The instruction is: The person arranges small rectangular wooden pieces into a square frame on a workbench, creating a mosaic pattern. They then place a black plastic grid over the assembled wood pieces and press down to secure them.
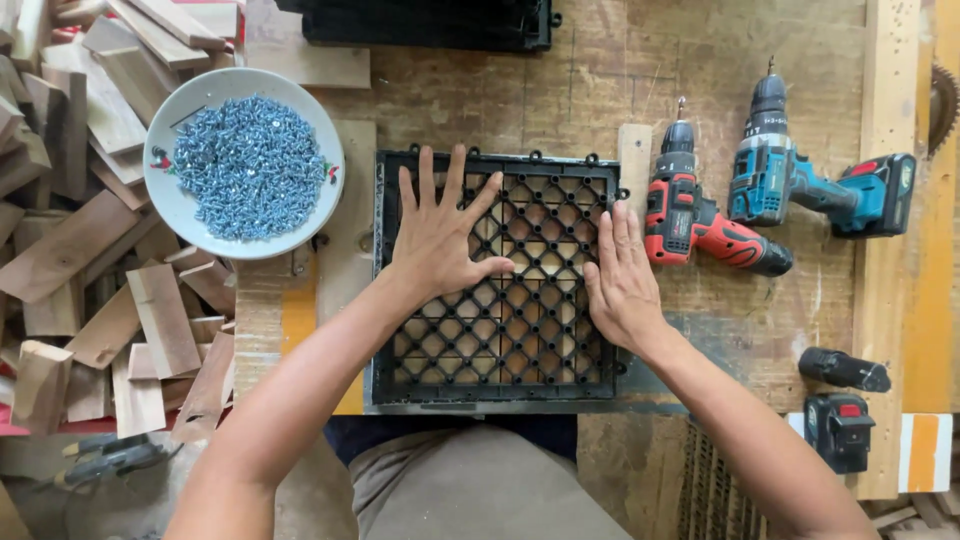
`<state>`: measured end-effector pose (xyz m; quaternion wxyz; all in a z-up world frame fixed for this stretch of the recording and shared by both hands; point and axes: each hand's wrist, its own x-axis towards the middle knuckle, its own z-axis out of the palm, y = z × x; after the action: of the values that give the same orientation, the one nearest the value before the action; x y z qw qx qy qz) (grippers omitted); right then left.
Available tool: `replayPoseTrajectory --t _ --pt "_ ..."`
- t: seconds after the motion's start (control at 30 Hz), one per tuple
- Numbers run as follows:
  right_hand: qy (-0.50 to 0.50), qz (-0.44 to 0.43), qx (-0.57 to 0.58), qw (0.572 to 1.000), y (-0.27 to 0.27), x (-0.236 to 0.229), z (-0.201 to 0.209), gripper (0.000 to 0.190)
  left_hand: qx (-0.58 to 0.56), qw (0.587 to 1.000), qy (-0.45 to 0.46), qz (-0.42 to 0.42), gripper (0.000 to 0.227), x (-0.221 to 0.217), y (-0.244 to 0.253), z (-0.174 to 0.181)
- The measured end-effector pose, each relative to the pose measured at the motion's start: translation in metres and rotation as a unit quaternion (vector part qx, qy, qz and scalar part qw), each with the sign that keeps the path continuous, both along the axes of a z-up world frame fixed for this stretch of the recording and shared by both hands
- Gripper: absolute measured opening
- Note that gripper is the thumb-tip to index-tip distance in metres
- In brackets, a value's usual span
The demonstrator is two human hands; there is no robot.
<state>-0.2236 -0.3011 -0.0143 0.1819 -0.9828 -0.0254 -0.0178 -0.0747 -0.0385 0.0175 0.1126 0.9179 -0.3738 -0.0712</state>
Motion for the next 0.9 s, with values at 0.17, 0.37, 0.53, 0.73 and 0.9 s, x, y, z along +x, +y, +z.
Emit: replayPoseTrajectory --t 0.17,0.37,0.53,0.73,0.9 --pt "-0.041 0.004 -0.042 0.998 0.011 0.002 0.003 0.095 -0.024 1.0 -0.013 -0.011 0.102 -0.001 -0.005 -0.004" --pt "-0.125 0.068 -0.066 0.988 0.017 -0.01 0.001 0.084 -0.032 0.989 -0.058 -0.132 0.14 -0.008 -0.002 0.001" --pt "-0.099 0.18 -0.001 0.979 0.024 -0.037 0.009 0.085 -0.035 0.988 -0.064 -0.137 0.145 -0.007 -0.004 0.003" --pt "-0.042 0.218 -0.07 0.972 0.029 -0.059 0.012 0.091 -0.028 0.99 -0.096 -0.103 0.111 -0.041 0.01 -0.004" --pt "-0.053 0.194 -0.092 0.975 0.028 -0.059 0.003 0.097 -0.002 0.995 -0.048 -0.089 0.071 -0.101 0.065 -0.009"
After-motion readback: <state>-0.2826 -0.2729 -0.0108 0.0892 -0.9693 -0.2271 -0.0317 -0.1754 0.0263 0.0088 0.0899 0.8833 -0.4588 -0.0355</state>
